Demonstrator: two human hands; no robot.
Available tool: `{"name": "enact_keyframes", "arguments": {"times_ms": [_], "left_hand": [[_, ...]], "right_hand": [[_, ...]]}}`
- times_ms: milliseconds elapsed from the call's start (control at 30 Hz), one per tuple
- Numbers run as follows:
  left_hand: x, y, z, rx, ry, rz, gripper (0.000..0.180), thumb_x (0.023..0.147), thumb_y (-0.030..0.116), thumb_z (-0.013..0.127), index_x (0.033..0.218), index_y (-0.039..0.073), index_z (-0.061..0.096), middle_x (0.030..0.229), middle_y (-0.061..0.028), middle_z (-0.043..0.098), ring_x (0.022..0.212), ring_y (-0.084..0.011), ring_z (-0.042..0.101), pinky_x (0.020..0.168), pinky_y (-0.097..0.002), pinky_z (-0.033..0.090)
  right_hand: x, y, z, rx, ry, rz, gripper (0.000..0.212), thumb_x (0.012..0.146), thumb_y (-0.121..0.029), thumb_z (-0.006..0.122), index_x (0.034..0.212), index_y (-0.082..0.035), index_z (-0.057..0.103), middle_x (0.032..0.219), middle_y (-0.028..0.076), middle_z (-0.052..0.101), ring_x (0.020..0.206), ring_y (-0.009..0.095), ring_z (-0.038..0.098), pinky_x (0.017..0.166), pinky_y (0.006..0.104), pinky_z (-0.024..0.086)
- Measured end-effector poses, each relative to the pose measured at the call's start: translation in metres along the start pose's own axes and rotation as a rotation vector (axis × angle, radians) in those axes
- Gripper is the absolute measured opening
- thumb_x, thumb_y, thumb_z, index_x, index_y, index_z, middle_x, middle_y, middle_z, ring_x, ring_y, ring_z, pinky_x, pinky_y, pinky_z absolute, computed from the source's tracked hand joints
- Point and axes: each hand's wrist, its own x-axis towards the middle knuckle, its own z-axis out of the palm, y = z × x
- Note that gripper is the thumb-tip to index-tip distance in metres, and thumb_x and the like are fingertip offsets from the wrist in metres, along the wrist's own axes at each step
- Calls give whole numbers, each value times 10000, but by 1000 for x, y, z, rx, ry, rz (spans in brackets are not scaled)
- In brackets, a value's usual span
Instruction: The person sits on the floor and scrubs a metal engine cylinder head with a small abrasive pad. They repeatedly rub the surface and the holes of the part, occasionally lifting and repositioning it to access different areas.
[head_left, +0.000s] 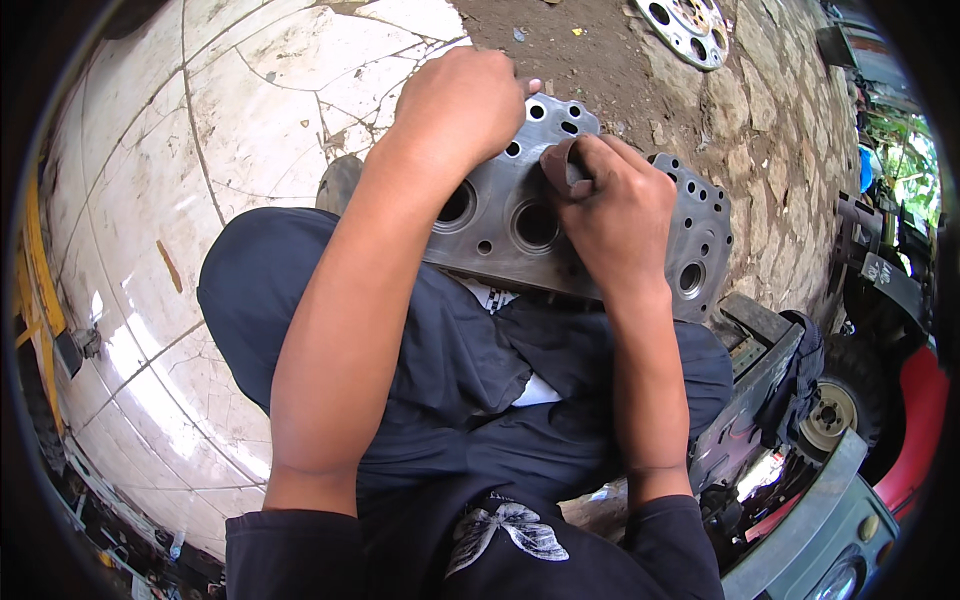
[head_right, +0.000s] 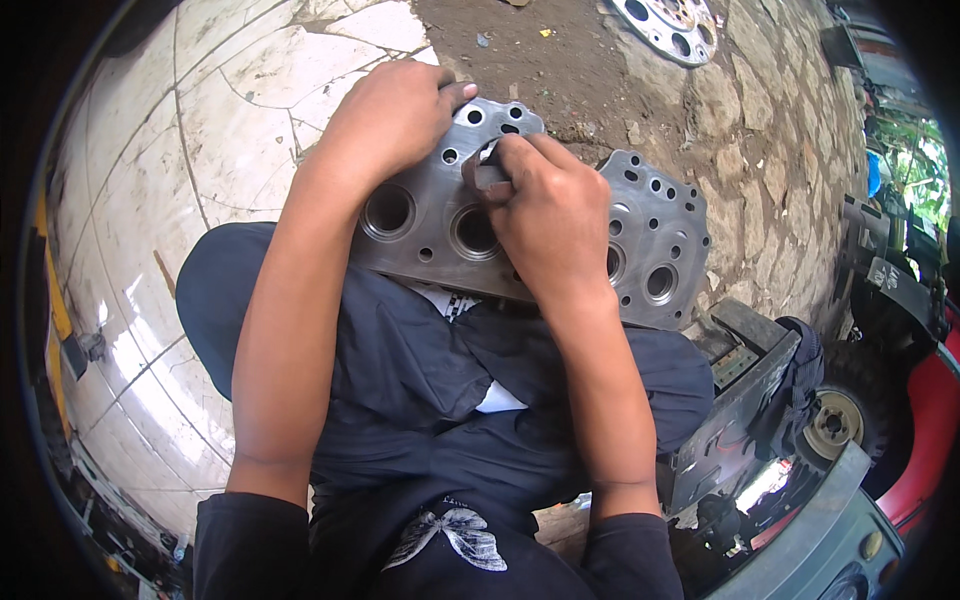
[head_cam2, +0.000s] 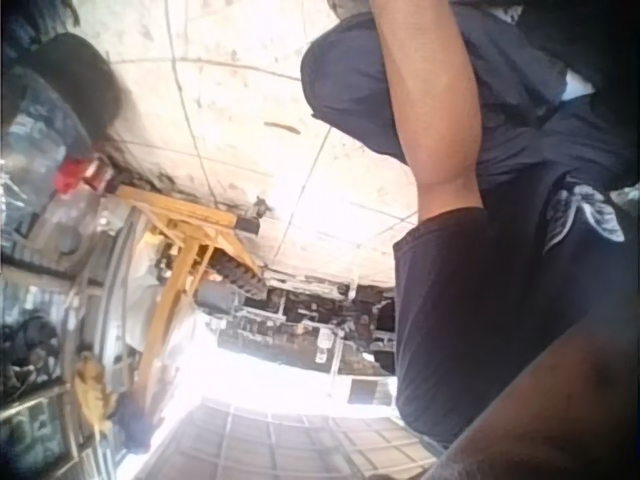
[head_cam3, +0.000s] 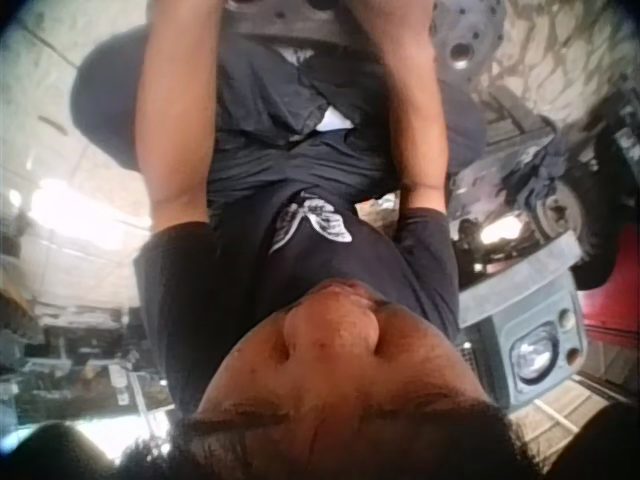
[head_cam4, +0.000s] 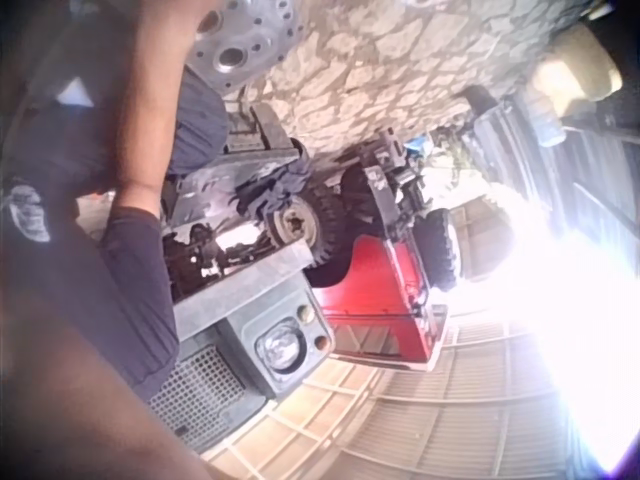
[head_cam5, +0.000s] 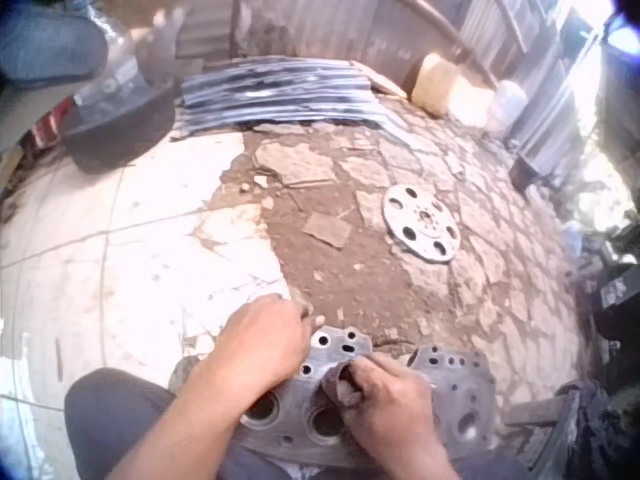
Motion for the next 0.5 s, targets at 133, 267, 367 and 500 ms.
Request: {"name": "enact_keyframes", "arguments": {"times_ms": [133, 267, 367, 500], "left_hand": [[0, -3, -1, 24, -14, 11, 426, 1046, 374, 589, 1033, -6, 781, 987, -290, 739, 986, -462, 705, 920, -526, 544], [0, -1, 1, 7, 1, 15, 428, 1049, 375, 583, 1050, -6, 780, 1003, -292, 739, 994, -464, 701, 927, -526, 540], [-1, -1, -4, 6, -15, 50, 429, 1048, 375, 586, 1055, -8, 779, 1009, -290, 739, 999, -468, 698, 929, -528, 538], [-1, -2, -1, 21, 9, 56, 425, 1044, 376, 589, 1060, -5, 778, 1012, -288, 739, 990, -473, 697, 900, -520, 537]], "right_hand": [[2, 2, -7, 30, -32, 60, 182, 707, -48, 824, 842, -30, 703, 777, 135, 675, 671, 326, 679, 619, 407, 532], [3, -1, 0, -4, 42, -33, 235, 685, -84, 875, 852, -32, 718, 776, 138, 693, 679, 319, 689, 633, 371, 539], [3, 12, -5, 57, 6, -17, 221, 703, -84, 866, 864, -29, 725, 774, 146, 695, 698, 338, 695, 648, 385, 546], [2, 8, -9, 92, -43, -5, 147, 747, -33, 782, 848, -4, 680, 814, 170, 686, 742, 389, 696, 678, 471, 553]]}}
